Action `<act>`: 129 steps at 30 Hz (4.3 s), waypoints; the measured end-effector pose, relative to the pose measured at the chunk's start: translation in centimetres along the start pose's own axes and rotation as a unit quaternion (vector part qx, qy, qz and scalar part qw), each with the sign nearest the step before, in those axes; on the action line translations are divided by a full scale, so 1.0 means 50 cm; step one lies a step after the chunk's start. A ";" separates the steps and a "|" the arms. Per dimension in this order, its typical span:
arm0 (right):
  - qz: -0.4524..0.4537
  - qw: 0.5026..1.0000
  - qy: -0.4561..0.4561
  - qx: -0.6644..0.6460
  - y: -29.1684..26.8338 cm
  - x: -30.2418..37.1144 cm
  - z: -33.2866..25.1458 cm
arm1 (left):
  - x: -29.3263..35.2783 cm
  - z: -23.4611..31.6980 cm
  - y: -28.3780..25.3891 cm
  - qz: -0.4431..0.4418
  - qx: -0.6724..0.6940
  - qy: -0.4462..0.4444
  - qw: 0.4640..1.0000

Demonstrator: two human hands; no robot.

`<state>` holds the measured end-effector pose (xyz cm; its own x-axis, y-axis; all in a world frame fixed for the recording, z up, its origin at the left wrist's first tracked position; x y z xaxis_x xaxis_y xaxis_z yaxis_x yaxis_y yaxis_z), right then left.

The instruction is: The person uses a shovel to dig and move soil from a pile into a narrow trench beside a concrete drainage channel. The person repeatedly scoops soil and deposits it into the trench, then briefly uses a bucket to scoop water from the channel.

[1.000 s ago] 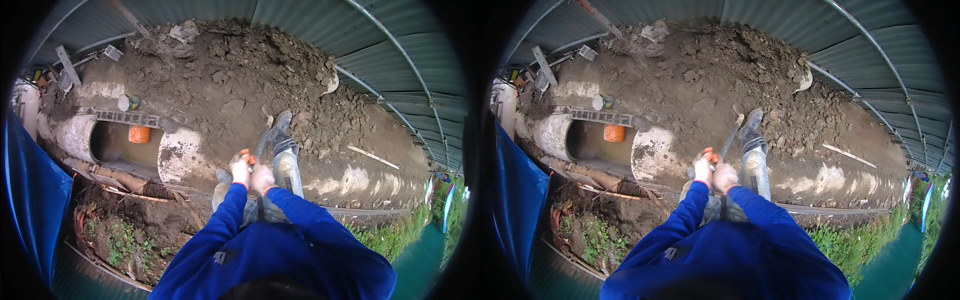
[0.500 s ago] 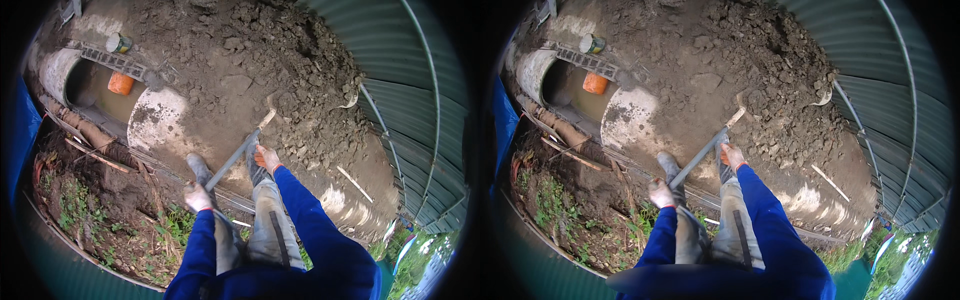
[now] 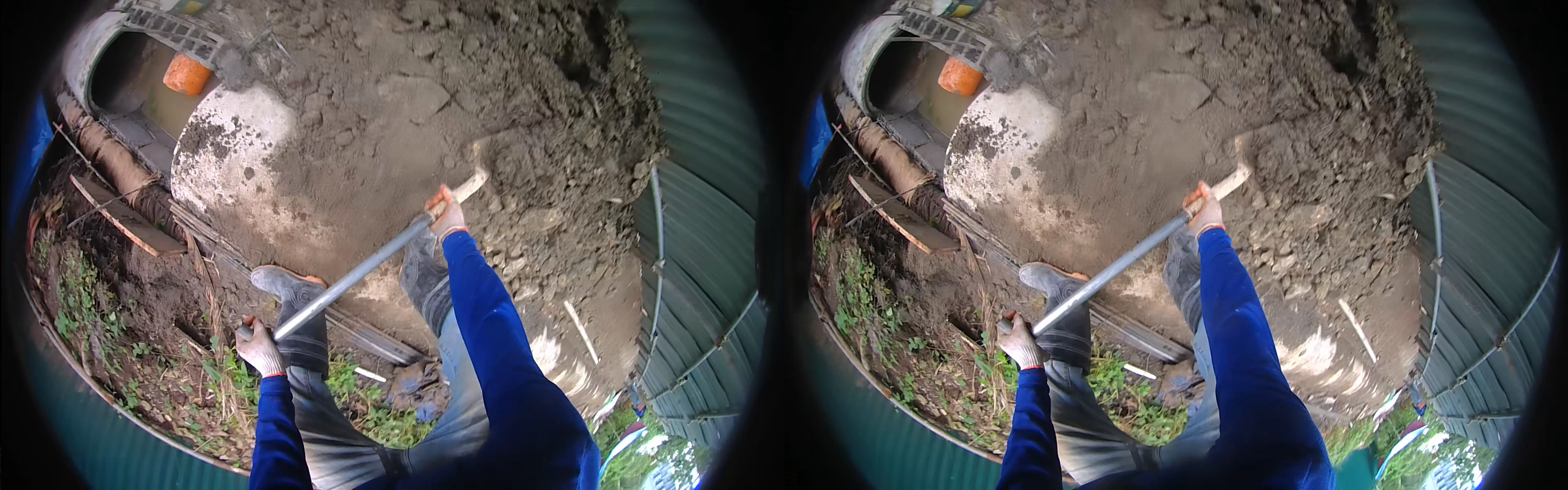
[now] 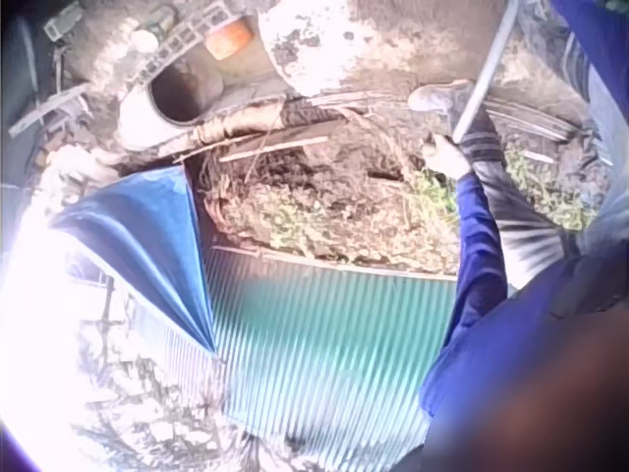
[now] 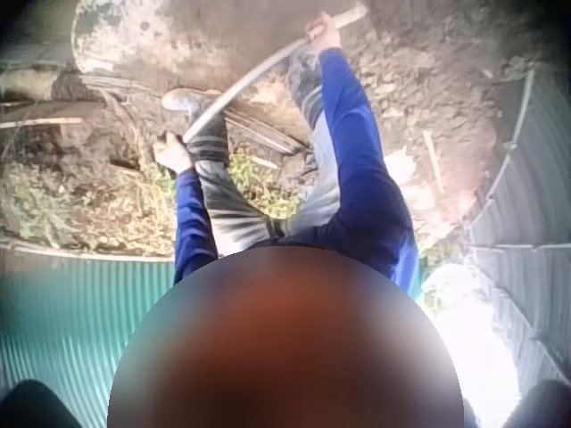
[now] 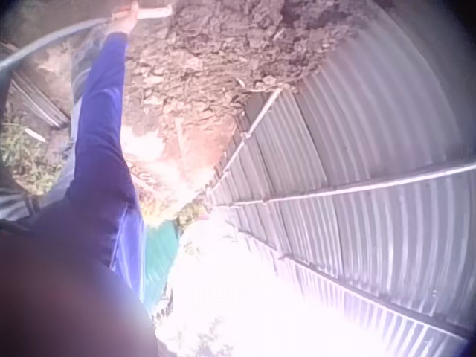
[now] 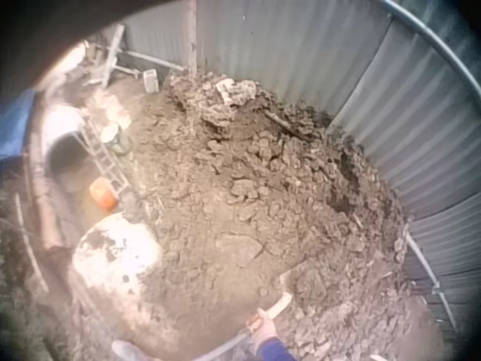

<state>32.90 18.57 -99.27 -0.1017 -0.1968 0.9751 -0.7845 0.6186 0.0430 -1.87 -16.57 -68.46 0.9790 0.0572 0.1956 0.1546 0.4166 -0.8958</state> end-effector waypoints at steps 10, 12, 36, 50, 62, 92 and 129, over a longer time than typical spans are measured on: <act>-0.004 0.997 0.002 0.071 -0.090 0.284 0.173 | 0.011 -0.196 -0.347 0.044 -0.045 -0.033 0.997; 0.019 0.993 0.022 0.112 -0.122 0.387 0.210 | 0.043 -0.242 -0.471 0.038 -0.089 -0.090 0.991; -0.052 0.873 0.117 0.470 -0.352 1.139 0.654 | 0.859 -0.793 -1.259 0.237 0.198 -0.495 0.812; -0.159 0.635 0.075 0.752 -0.350 1.282 0.960 | 1.184 -0.614 -1.258 0.382 0.224 -0.682 0.582; -0.162 0.494 0.078 0.851 -0.119 1.259 1.225 | 0.997 -0.349 -1.155 0.407 0.224 -0.765 0.446; -0.207 0.414 -0.326 0.824 0.652 1.259 1.689 | -0.395 -0.238 -1.029 0.188 0.784 -0.560 0.191; -0.199 0.905 0.036 0.373 -0.156 1.330 0.517 | 0.504 0.102 -1.125 -0.220 0.589 -0.188 0.754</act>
<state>16.43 -19.01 -40.36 0.2990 -0.2240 0.9276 -0.9478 -0.1825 0.2614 13.44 -33.93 -11.07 0.7259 -0.1611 0.6687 0.0119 0.9750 0.2220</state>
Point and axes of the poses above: each hand's wrist, its own x-axis away from the middle knuckle, its own y-axis out of the palm, z = x × y, the point moved 4 cm from there along -x, towards the middle knuckle, and after that the axes turned 6 degrees about z, right-handed, at the moved point
